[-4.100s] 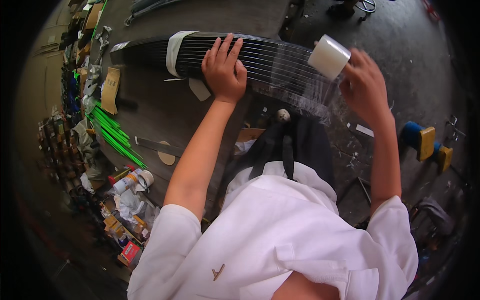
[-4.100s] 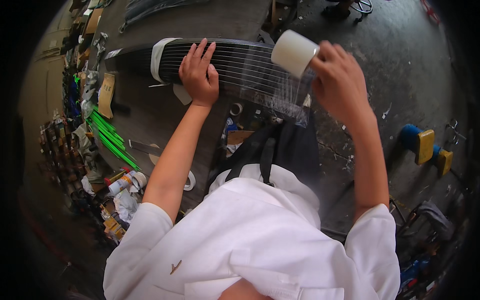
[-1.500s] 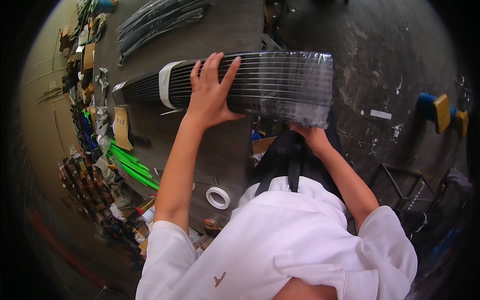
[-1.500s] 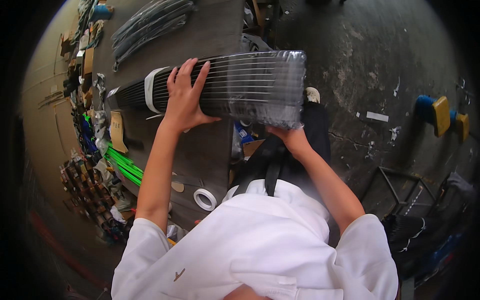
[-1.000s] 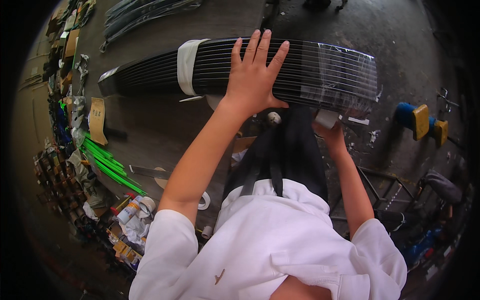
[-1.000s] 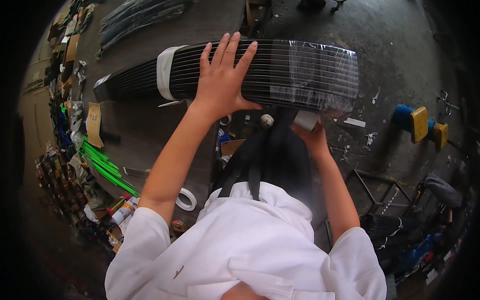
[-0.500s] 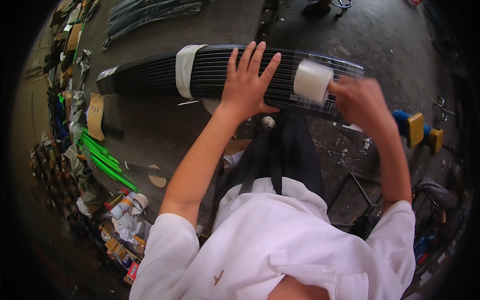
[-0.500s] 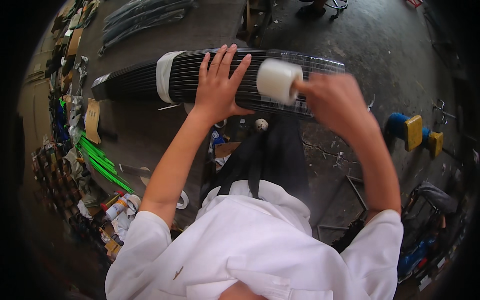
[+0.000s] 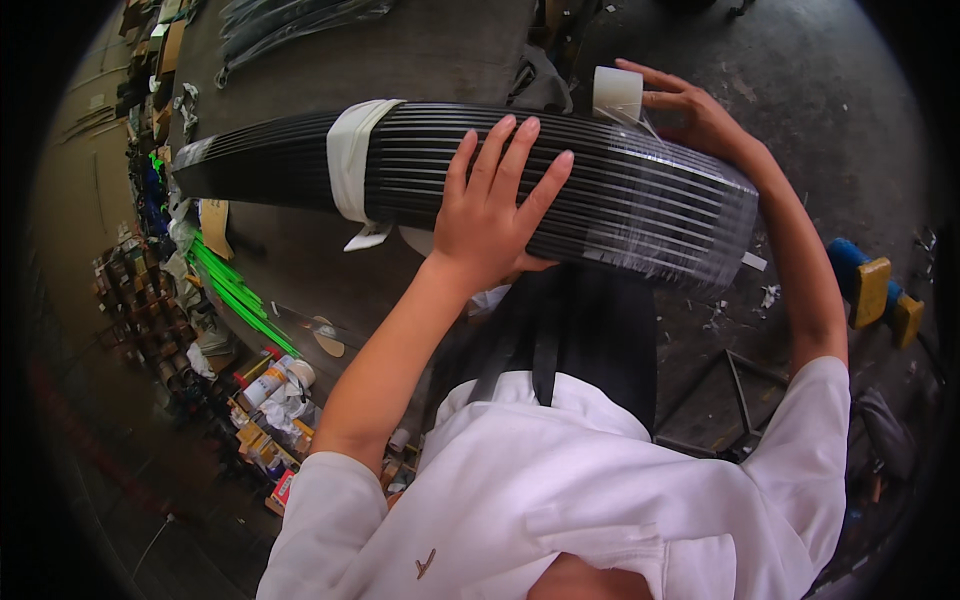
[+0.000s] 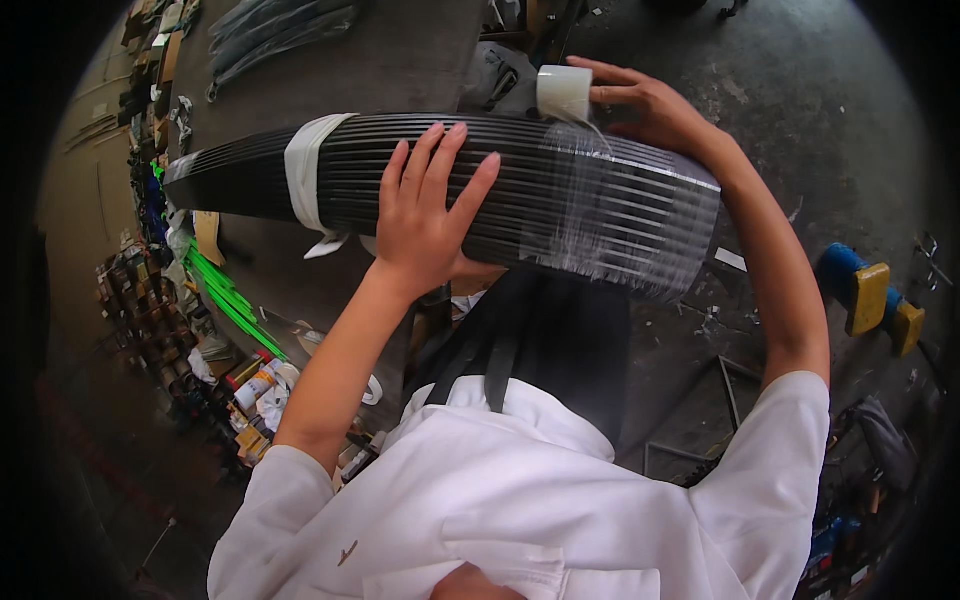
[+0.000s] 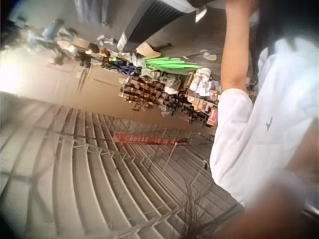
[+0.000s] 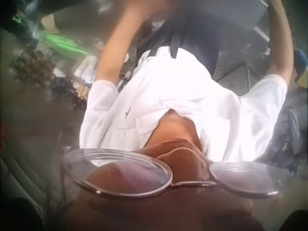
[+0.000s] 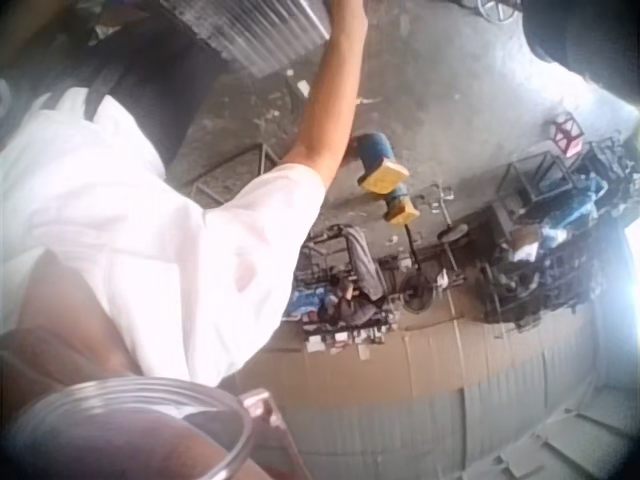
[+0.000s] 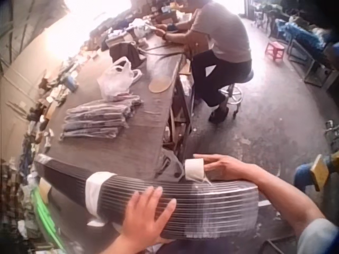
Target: The person wraps a bundle of black rods with clear plastic tape, securing it with multiple layers. They then move the wrapped bundle to a stack of similar items and assist another person in tying a ribbon around a different bundle.
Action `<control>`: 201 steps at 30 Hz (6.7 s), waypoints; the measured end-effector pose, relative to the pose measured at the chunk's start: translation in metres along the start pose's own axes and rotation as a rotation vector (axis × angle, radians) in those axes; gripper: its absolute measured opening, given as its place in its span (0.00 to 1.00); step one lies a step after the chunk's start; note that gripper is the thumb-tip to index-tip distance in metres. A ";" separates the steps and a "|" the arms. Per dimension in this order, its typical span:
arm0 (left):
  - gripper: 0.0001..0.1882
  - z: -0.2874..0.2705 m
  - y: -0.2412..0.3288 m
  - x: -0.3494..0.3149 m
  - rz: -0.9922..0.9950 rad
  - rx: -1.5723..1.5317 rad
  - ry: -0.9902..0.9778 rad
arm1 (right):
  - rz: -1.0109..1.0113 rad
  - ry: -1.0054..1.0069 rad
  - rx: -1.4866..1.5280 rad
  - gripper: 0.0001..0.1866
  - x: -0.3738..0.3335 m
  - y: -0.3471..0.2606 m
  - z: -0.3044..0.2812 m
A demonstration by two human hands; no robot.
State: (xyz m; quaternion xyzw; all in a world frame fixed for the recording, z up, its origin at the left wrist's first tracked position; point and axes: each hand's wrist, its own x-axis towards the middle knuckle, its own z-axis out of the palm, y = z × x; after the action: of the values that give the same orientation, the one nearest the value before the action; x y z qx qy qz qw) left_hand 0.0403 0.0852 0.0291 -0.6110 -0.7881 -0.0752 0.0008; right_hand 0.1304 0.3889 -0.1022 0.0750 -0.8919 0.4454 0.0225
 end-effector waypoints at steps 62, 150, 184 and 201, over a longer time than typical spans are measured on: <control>0.63 -0.016 -0.030 -0.005 0.033 -0.136 -0.020 | -0.168 0.018 -0.863 0.08 0.032 -0.127 -0.062; 0.53 -0.026 -0.027 0.020 -0.140 -0.265 -0.044 | -0.012 0.199 0.102 0.12 0.099 -0.083 -0.033; 0.29 -0.021 0.068 -0.016 -0.970 -0.407 0.609 | 1.049 -0.188 0.889 0.21 -0.033 0.051 0.010; 0.48 0.012 0.090 -0.104 -1.355 -2.007 1.223 | 0.910 0.197 0.902 0.21 -0.038 -0.150 0.002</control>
State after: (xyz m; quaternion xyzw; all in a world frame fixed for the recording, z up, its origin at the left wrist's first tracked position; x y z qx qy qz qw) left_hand 0.1542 0.0084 0.0179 0.2870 -0.4110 -0.8553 -0.1312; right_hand 0.1915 0.3029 0.0113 -0.3496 -0.5538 0.7460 -0.1206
